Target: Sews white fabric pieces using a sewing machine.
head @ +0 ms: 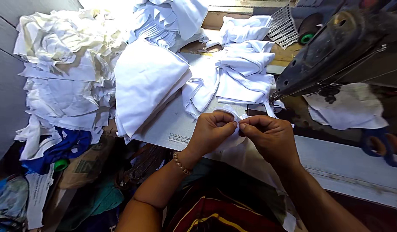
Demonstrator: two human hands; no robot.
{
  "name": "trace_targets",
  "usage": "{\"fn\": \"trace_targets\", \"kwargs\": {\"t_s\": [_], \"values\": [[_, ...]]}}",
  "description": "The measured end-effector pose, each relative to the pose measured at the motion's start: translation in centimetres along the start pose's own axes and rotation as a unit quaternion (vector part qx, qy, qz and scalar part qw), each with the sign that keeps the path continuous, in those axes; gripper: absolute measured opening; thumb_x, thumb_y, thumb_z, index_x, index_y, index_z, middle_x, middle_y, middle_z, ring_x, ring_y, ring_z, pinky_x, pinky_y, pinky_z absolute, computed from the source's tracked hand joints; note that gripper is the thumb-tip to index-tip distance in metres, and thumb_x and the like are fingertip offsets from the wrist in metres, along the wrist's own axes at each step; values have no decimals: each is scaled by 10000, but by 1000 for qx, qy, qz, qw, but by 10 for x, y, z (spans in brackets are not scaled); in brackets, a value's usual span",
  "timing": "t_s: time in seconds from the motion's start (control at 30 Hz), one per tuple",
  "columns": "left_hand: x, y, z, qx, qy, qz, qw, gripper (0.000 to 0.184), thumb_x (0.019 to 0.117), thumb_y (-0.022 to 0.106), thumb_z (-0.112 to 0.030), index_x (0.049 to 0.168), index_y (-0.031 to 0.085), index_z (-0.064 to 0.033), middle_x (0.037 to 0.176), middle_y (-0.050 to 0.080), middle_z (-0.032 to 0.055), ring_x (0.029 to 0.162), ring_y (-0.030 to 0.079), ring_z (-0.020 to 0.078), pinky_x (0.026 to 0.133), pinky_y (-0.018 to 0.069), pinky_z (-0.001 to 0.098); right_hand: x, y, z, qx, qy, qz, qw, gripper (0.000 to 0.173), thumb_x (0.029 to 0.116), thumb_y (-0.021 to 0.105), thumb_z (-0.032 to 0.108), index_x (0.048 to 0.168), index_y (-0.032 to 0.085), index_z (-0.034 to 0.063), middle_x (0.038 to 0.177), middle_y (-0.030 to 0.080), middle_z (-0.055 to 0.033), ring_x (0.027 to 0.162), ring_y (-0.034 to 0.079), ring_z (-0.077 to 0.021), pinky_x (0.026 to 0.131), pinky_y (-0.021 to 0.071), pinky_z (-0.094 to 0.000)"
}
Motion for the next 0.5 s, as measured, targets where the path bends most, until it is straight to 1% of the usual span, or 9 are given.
{"fn": "trace_targets", "kwargs": {"t_s": [0.03, 0.1, 0.2, 0.27, 0.37, 0.4, 0.43, 0.47, 0.5], "values": [[0, 1, -2, 15, 10, 3, 1000, 91, 885, 663, 44, 839, 725, -4, 678, 669, -26, 570, 565, -26, 554, 491, 154, 0, -1, 0, -5, 2, -4, 1000, 85, 845, 660, 69, 845, 736, 106, 687, 695, 91, 611, 653, 17, 597, 563, -153], [-3, 2, -3, 42, 23, 12, 999, 89, 906, 655, 29, 873, 735, 6, 704, 683, -23, 587, 577, -38, 570, 502, 145, -1, -3, 0, -25, -7, -7, 1000, 70, 848, 663, 99, 845, 731, 113, 701, 699, 97, 627, 665, 20, 608, 577, -159], [-6, 4, -7, 79, 64, 20, 995, 94, 913, 653, 22, 864, 733, 22, 787, 700, 14, 662, 617, -29, 627, 534, 139, -4, -4, 3, -58, -16, -16, 998, 39, 828, 692, 127, 825, 731, 122, 709, 704, 99, 629, 663, 37, 597, 572, -146], [-7, 6, -12, 111, 103, 14, 988, 104, 901, 653, 25, 831, 730, 29, 807, 701, 44, 711, 634, -8, 663, 539, 147, -4, -3, 7, -85, -33, -19, 996, 35, 824, 694, 127, 818, 726, 114, 702, 694, 105, 612, 634, 73, 576, 539, -110], [-9, 9, -19, 143, 141, 8, 980, 121, 895, 644, 21, 807, 726, 30, 804, 703, 62, 731, 642, 9, 678, 539, 153, -5, -1, 17, -149, -89, -24, 985, 80, 834, 673, 145, 782, 708, 95, 668, 628, 110, 574, 528, 131, 535, 440, -55], [-10, 9, -21, 144, 150, 3, 978, 121, 892, 642, 22, 802, 723, 32, 796, 700, 61, 717, 636, 7, 665, 535, 152, -5, -1, 20, -174, -115, -33, 977, 103, 833, 659, 149, 758, 693, 88, 664, 604, 96, 578, 504, 129, 534, 413, -53], [-11, 7, -24, 140, 152, -5, 978, 122, 891, 635, 22, 801, 717, 33, 784, 692, 53, 698, 625, 1, 647, 529, 150, -5, -3, 23, -199, -143, -47, 968, 125, 833, 645, 156, 736, 674, 84, 663, 594, 74, 590, 504, 112, 540, 408, -64], [-11, 3, -28, 135, 149, -18, 979, 120, 892, 625, 18, 815, 717, 31, 775, 692, 40, 681, 623, -7, 634, 532, 152, -3, -8, 25, -222, -160, -61, 960, 143, 837, 640, 162, 728, 665, 73, 666, 600, 44, 604, 520, 77, 549, 416, -98], [-12, -5, -33, 124, 144, -33, 981, 116, 895, 618, 16, 834, 715, 27, 770, 695, 22, 665, 626, -13, 625, 544, 156, 0, -15, 24, -237, -156, -73, 956, 153, 837, 643, 170, 730, 668, 65, 666, 609, 23, 602, 534, 43, 548, 428, -136]]}}
Point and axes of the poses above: each hand's wrist, its own x-axis towards the middle knuckle, its own y-axis out of the palm, z = x × y, the point moved 6 cm from there along x, towards the middle knuckle
